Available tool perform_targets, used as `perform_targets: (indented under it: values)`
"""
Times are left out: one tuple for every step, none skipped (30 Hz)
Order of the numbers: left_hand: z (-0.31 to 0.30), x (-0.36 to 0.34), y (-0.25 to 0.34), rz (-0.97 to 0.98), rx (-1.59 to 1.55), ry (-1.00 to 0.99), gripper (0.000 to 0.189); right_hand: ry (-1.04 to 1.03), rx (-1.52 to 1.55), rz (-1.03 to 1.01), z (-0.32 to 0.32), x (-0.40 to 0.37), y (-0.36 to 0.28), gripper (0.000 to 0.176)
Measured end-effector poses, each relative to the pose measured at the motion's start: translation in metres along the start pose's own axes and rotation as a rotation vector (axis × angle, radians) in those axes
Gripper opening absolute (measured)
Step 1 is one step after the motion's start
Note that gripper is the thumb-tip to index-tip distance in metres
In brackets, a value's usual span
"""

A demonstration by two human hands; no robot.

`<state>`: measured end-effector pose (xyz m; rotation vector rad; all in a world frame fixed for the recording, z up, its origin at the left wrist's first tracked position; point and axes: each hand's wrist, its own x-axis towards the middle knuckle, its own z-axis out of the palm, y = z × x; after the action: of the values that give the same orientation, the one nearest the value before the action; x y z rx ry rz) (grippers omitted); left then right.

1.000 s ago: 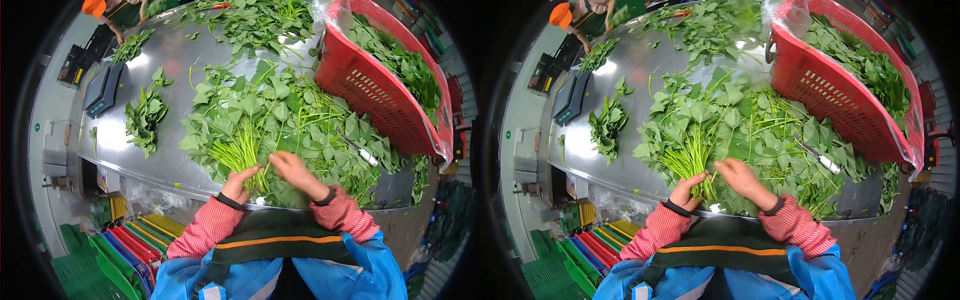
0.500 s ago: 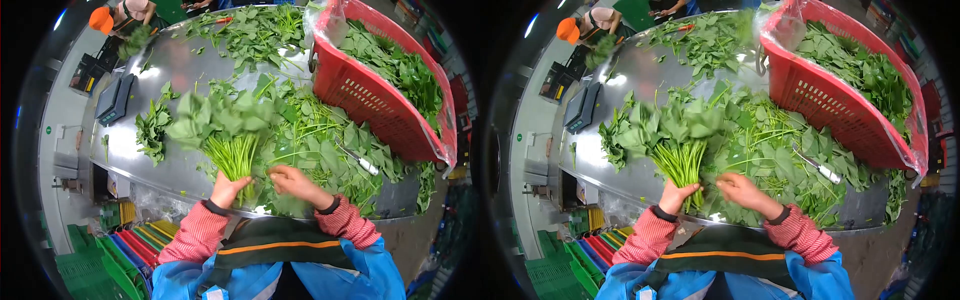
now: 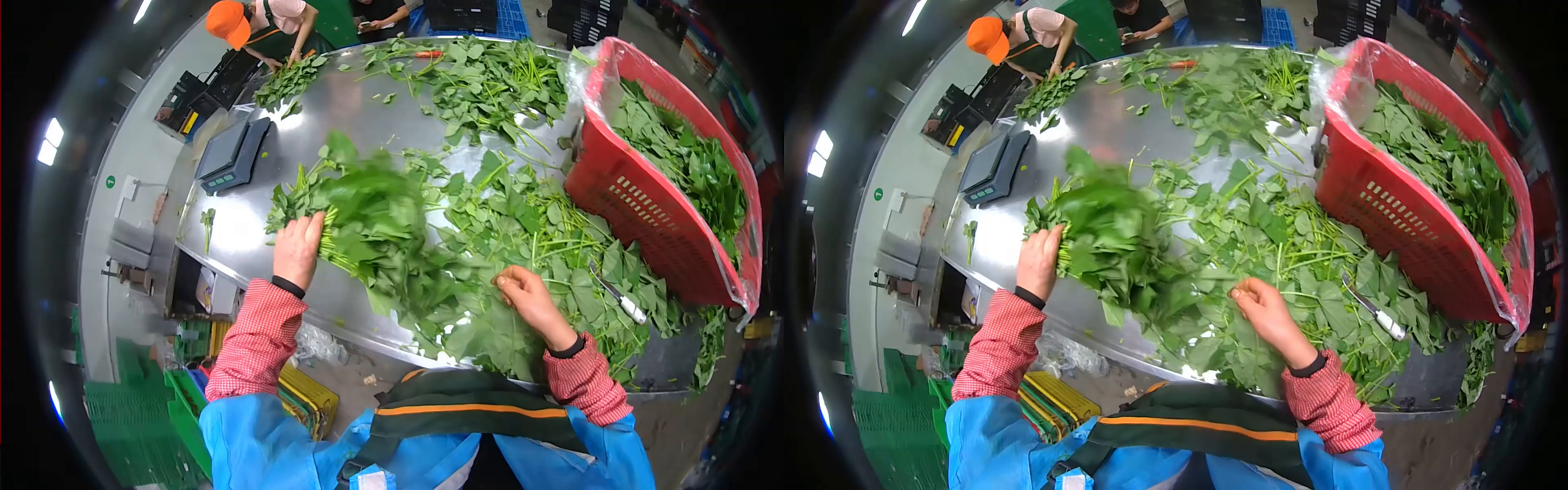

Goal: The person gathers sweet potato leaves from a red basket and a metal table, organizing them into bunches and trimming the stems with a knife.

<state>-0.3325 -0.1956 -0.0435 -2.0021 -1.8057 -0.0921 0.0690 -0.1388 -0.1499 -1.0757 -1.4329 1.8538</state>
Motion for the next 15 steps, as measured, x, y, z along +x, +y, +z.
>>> perform_targets:
  values:
    - [0.009, 0.002, -0.008, -0.008, -0.065, -0.003, 0.049, 0.017, -0.027, -0.014, 0.006, 0.006, -0.003, 0.017]
    - [0.018, 0.004, -0.016, -0.003, -0.092, -0.011, 0.05, 0.031, -0.054, -0.02, 0.012, 0.009, -0.006, 0.018]
    - [0.025, 0.004, -0.022, -0.002, -0.122, -0.026, 0.05, 0.041, -0.08, -0.017, 0.02, 0.009, -0.01, 0.018]
    - [0.032, 0.002, -0.028, -0.004, -0.151, -0.041, 0.051, 0.086, -0.21, -0.057, 0.028, 0.011, -0.021, 0.019]
    - [0.037, 0.0, -0.034, 0.001, -0.165, -0.043, 0.051, 0.097, -0.271, -0.075, 0.037, 0.016, -0.029, 0.018]
    - [0.041, 0.0, -0.04, 0.009, -0.177, -0.041, 0.05, 0.111, -0.331, -0.097, 0.046, 0.023, -0.035, 0.018]
    - [0.046, 0.001, -0.045, 0.02, -0.191, -0.042, 0.05, 0.127, -0.389, -0.116, 0.056, 0.029, -0.043, 0.018]
    - [0.048, 0.003, -0.05, 0.029, -0.202, -0.01, 0.049, 0.146, -0.427, -0.128, 0.07, 0.034, -0.056, 0.016]
    - [0.051, 0.003, -0.055, 0.04, -0.224, -0.001, 0.048, 0.143, -0.445, -0.163, 0.082, 0.04, -0.063, 0.015]
    - [0.054, 0.004, -0.061, 0.048, -0.244, 0.009, 0.048, 0.137, -0.464, -0.201, 0.093, 0.047, -0.068, 0.015]
    - [0.058, 0.005, -0.068, 0.054, -0.26, 0.022, 0.047, 0.129, -0.482, -0.243, 0.104, 0.054, -0.075, 0.014]
    - [0.064, 0.006, -0.075, 0.057, -0.281, 0.015, 0.046, 0.123, -0.537, -0.262, 0.118, 0.06, -0.088, 0.013]
    - [0.068, 0.008, -0.082, 0.059, -0.295, 0.004, 0.046, 0.1, -0.546, -0.301, 0.128, 0.067, -0.089, 0.013]
    - [0.07, 0.01, -0.088, 0.061, -0.309, -0.006, 0.046, 0.077, -0.554, -0.34, 0.137, 0.075, -0.089, 0.013]
    - [0.071, 0.013, -0.093, 0.063, -0.324, -0.017, 0.046, 0.055, -0.563, -0.379, 0.146, 0.083, -0.09, 0.012]
